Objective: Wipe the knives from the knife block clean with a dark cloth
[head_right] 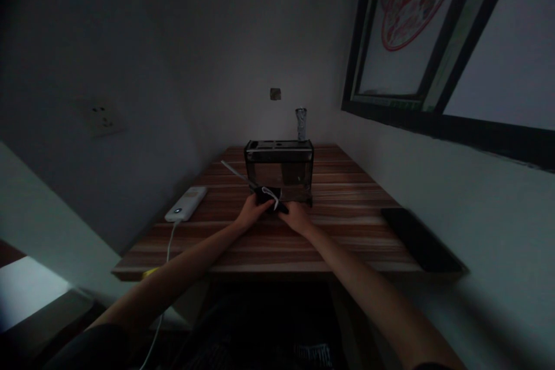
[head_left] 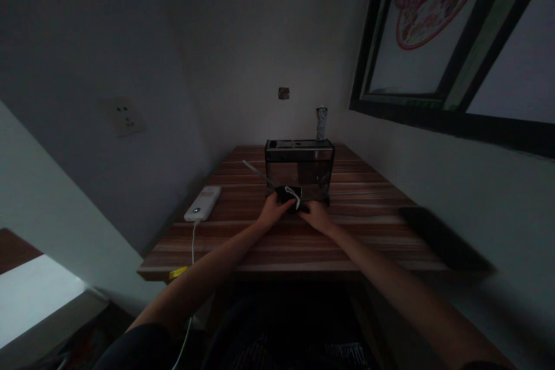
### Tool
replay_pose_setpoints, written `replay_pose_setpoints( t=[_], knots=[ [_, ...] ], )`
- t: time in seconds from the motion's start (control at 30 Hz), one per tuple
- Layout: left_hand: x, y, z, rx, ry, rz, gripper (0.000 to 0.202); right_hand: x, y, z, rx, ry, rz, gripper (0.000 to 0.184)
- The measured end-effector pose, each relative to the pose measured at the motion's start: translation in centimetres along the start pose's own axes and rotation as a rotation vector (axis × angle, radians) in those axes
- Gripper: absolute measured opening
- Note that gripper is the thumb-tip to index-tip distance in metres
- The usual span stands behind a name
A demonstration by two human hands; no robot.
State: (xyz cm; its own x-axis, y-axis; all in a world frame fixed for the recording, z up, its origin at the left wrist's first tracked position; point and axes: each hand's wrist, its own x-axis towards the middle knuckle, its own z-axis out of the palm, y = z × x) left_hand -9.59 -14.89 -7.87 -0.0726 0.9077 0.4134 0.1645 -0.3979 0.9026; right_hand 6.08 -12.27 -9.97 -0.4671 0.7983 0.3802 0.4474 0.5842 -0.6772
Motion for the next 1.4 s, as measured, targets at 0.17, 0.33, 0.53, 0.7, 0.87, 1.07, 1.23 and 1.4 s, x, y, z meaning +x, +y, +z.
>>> replay_pose_setpoints(
  t=[0.17,0.33,0.53,0.7,0.87,1.07,1.23,1.4],
  knots=[
    [0.3,-0.3,-0.2,-0.026,0.001,-0.016,0.029,0.1,-0.1,0.0,-0.007,0.001,0.01,0.017],
    [1.1,-0.4,-1.1,-0.09,0.098,-0.015,0.029,0.2,-0.3,0.1,-0.029,0.014,0.012,0.022],
    [2.6,0.6,-3.5,-0.187,0.38,0.034,0.036,0.2,-0.3,0.4,-0.046,0.0,-0.003,0.031],
    [3.6,1.2,-5.6,-0.224,0.551,0.077,0.039,0.1,-0.4,0.3,-0.056,-0.014,-0.013,0.03],
    [4.0,1.0,-6.6,-0.29,0.673,0.124,0.04,0.0,-0.5,0.3,-0.051,-0.024,-0.058,0.029],
    [4.2,0.9,-7.0,-0.324,0.733,0.134,0.042,0.0,-0.4,0.4,-0.099,-0.006,-0.046,0.03],
    [4.0,1.1,-6.7,-0.29,0.712,0.13,0.042,0.1,0.1,0.5,-0.073,-0.021,-0.031,0.029],
    [3.2,1.5,-5.2,-0.197,0.606,0.122,0.038,0.1,0.5,0.6,-0.031,-0.022,-0.034,0.029]
  ],
)
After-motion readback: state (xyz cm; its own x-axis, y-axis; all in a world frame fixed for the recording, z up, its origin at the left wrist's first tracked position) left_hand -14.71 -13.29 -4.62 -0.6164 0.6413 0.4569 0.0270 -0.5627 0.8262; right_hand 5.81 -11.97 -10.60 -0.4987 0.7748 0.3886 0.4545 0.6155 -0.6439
